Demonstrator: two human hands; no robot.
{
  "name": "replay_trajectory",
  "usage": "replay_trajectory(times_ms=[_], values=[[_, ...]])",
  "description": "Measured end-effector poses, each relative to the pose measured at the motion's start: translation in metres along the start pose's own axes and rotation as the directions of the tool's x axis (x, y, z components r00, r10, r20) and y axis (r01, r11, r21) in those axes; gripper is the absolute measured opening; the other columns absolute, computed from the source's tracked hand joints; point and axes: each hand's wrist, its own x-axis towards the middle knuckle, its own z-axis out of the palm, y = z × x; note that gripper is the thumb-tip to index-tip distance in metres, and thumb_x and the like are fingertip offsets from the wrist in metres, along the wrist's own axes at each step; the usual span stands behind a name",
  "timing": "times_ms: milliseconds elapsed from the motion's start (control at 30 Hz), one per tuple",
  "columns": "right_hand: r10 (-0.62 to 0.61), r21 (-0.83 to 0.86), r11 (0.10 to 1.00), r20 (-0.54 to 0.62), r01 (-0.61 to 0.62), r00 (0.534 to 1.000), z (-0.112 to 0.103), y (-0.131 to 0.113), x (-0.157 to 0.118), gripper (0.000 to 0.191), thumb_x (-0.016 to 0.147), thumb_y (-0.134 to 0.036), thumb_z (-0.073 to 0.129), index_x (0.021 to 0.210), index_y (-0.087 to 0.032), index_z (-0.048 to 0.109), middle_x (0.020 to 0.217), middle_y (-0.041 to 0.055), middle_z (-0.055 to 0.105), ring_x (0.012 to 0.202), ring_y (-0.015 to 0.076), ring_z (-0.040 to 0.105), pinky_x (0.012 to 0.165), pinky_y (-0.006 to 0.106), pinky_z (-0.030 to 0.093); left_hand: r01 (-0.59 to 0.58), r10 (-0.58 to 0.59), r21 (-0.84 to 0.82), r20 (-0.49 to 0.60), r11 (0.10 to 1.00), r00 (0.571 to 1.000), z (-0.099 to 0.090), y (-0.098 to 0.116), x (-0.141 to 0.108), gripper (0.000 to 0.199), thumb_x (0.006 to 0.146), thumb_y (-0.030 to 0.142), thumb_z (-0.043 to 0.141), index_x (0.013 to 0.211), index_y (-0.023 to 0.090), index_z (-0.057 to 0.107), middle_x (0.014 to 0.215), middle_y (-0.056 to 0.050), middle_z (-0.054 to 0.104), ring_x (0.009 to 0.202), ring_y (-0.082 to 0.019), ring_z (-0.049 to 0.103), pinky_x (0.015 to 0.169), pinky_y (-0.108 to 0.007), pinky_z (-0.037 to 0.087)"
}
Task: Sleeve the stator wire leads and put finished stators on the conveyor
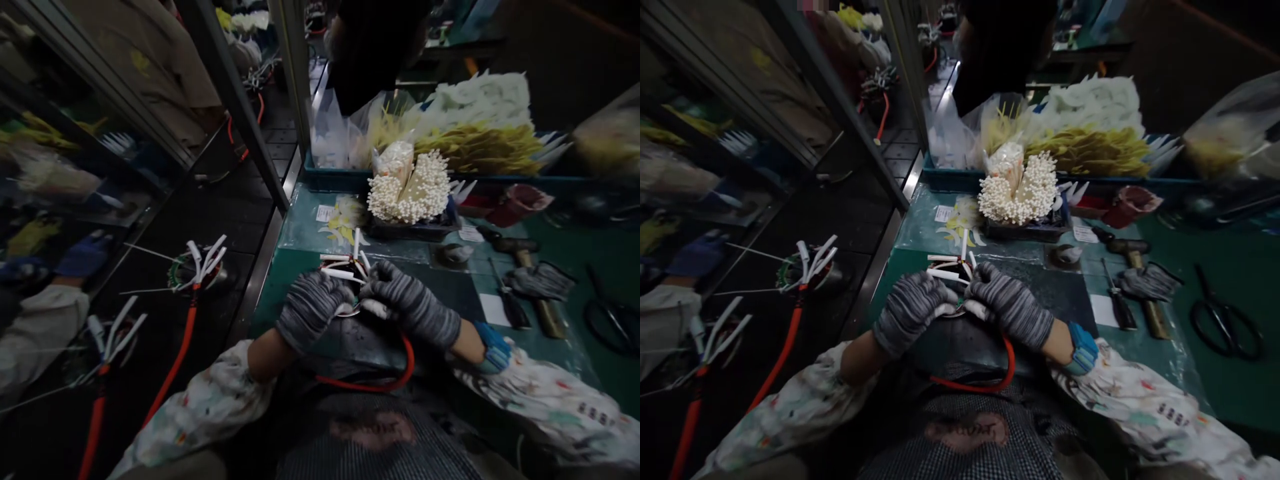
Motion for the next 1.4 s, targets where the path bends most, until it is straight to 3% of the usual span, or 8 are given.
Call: replay_trajectory(times_ms=[167,400,567,800,967,1133,1267,1400], values=[[0.011,0.062,0.998,-0.081,-0.006,0.997,0.008,0.008,0.012,0.008,0.089,-0.023,0.068,0.081,-0.021,0.067,0.085,0.0067,0.065,0.085,0.0228,0.056,0.082,0.04,0.052,-0.118,0.118,0.056,0.004,0.991,0.993,-0.001,0.009,-0.011,0.024,0.1,0.046,0.071,0.104,0.023,0.075,0.103,-0.004,0.081,0.094,-0.024,0.073,0.083,-0.04,0.056],[-0.017,0.274,0.961,-0.124,0.05,0.992,-0.022,0.013,0.007,0.015,0.101,-0.036,0.062,0.101,-0.024,0.071,0.099,0.0043,0.072,0.092,0.0212,0.068,0.088,0.04,0.057,-0.174,0.222,0.286,-0.146,0.942,0.964,-0.004,0.019,-0.029,0.028,0.104,0.01,0.053,0.121,0.019,0.073,0.11,-0.002,0.083,0.096,-0.019,0.074,0.091,-0.037,0.056],[-0.052,-0.331,0.904,-0.714,-0.271,0.698,-0.068,0.051,0.005,0.019,0.09,-0.039,0.075,0.101,-0.023,0.074,0.111,0.0138,0.07,0.115,0.0351,0.063,0.105,0.057,0.049,-0.184,0.237,0.222,-0.242,0.958,0.941,0.013,0.004,-0.039,0.037,0.101,0.006,0.052,0.127,0.025,0.071,0.115,0.003,0.083,0.103,-0.016,0.073,0.105,-0.036,0.051],[0.011,-0.321,0.88,-0.722,-0.35,0.691,-0.079,0.083,0.014,0.021,0.083,-0.035,0.084,0.086,-0.022,0.067,0.125,0.0169,0.066,0.132,0.041,0.05,0.118,0.067,0.032,0.056,-0.074,-0.056,-0.408,0.997,0.91,0.042,0.02,-0.044,0.031,0.092,0.027,0.064,0.123,0.027,0.069,0.123,-0.005,0.078,0.127,-0.028,0.065,0.125,-0.054,0.033],[0.013,-0.185,0.96,-0.722,-0.211,0.692,-0.076,0.061,0.009,0.008,0.09,-0.029,0.071,0.09,-0.026,0.064,0.105,0.013,0.073,0.103,0.0262,0.069,0.098,0.048,0.055,-0.044,-0.01,-0.159,-0.325,0.986,0.946,0.058,0.012,-0.028,0.036,0.084,0.05,0.082,0.106,0.025,0.069,0.112,-0.005,0.08,0.119,-0.028,0.069,0.119,-0.053,0.044],[0.172,0.161,0.985,-0.834,-0.068,0.524,-0.078,-0.012,-0.02,0.015,0.084,-0.022,0.075,0.089,-0.025,0.062,0.089,0.0065,0.075,0.078,0.0208,0.074,0.073,0.038,0.062,-0.033,-0.009,-0.214,-0.192,0.976,0.981,0.071,-0.003,-0.021,0.032,0.082,0.045,0.084,0.102,0.025,0.07,0.108,-0.005,0.078,0.111,-0.029,0.072,0.119,-0.059,0.045],[0.215,0.213,0.972,-0.613,-0.103,0.761,-0.054,-0.052,-0.034,0.011,0.089,-0.029,0.072,0.096,-0.027,0.064,0.082,0.0038,0.075,0.061,0.02,0.071,0.056,0.035,0.059,-0.028,-0.017,-0.228,-0.193,0.973,0.981,0.071,-0.001,-0.021,0.031,0.085,0.049,0.081,0.102,0.025,0.07,0.107,-0.005,0.077,0.11,-0.027,0.072,0.12,-0.057,0.045],[0.187,0.157,0.982,-0.686,-0.107,0.703,-0.016,-0.057,-0.043,0.004,0.092,-0.025,0.068,0.091,-0.028,0.065,0.08,0.0034,0.077,0.064,0.0219,0.076,0.058,0.037,0.065,-0.012,-0.035,-0.251,-0.183,0.968,0.982,0.069,0.002,-0.02,0.03,0.086,0.049,0.081,0.101,0.025,0.07,0.107,-0.005,0.077,0.111,-0.028,0.072,0.122,-0.06,0.044]])
